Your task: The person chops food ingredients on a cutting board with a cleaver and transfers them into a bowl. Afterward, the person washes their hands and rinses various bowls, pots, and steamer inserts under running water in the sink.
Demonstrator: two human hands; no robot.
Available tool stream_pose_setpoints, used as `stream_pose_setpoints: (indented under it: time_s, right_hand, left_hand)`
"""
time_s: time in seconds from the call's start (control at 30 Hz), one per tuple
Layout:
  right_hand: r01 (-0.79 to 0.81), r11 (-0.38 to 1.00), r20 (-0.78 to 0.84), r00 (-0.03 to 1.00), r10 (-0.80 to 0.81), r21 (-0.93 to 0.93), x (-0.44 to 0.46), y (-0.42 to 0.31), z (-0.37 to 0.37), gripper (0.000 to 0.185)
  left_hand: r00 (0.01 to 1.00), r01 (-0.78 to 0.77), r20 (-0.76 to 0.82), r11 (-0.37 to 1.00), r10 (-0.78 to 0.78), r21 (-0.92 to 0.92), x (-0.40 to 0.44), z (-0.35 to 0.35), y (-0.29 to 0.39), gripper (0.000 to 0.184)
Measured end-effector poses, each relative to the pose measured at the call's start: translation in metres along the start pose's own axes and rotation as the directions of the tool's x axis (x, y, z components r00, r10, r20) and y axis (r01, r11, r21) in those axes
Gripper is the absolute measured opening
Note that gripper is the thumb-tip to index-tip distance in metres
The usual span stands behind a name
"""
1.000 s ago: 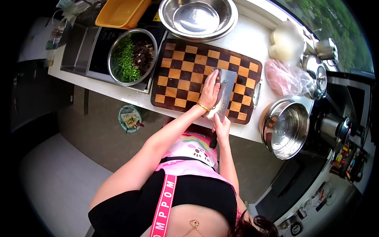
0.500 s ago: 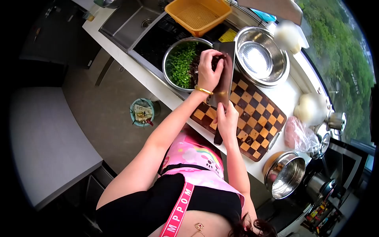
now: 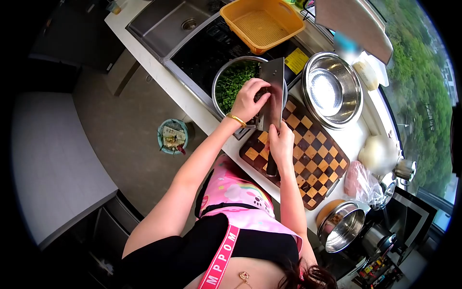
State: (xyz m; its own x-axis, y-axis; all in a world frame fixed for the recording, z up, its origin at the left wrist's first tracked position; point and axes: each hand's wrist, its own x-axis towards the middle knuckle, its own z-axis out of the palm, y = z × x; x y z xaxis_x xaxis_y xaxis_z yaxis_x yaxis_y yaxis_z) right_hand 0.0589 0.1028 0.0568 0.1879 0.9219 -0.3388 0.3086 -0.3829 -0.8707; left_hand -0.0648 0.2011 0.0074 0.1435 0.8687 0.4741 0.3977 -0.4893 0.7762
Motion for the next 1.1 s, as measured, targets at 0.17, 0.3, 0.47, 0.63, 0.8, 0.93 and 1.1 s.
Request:
stream_pose_setpoints:
  time_s: [0.17,0.3,0.47,0.63,0.8,0.93,1.1]
  right_hand:
    - [-0.046,0.997,0.015,0.999,0.046,0.059,0.005,0.000,-0.005,0.019]
    - [-0.048,0.998,0.021,0.999,0.048,0.043,0.011,0.000,-0.007,0.017]
    - [-0.038,0.990,0.015,0.999,0.037,0.132,0.011,-0.001,-0.004,0.017]
    - [-0.047,0.988,0.002,0.999,0.047,0.149,0.013,0.000,-0.007,0.017]
    - [-0.050,0.981,-0.008,0.999,0.052,0.189,0.012,-0.006,-0.007,0.017]
    - [-0.056,0.977,-0.007,0.998,0.059,0.207,0.011,-0.003,-0.012,0.017]
    - [-0.078,0.978,0.027,0.997,0.074,0.192,0.004,-0.009,-0.014,0.016]
  left_hand:
    - [0.971,0.043,0.230,0.992,-0.069,0.116,-0.021,-0.013,-0.016,0.010]
    - [0.981,0.125,0.142,0.990,-0.133,0.063,-0.022,-0.022,-0.005,0.010]
    - [0.982,0.009,0.188,0.998,-0.022,0.065,-0.027,-0.015,0.000,0.010]
    - [0.980,0.067,0.185,0.995,-0.079,0.069,-0.027,-0.025,0.002,0.010]
    - [0.960,-0.118,0.264,0.990,0.092,0.082,-0.040,-0.020,0.010,0.009]
    - [0.962,0.000,0.262,0.964,-0.073,0.267,-0.039,-0.026,-0.008,0.006]
    - [0.991,0.019,0.130,1.000,-0.020,0.004,0.008,-0.009,0.004,0.015]
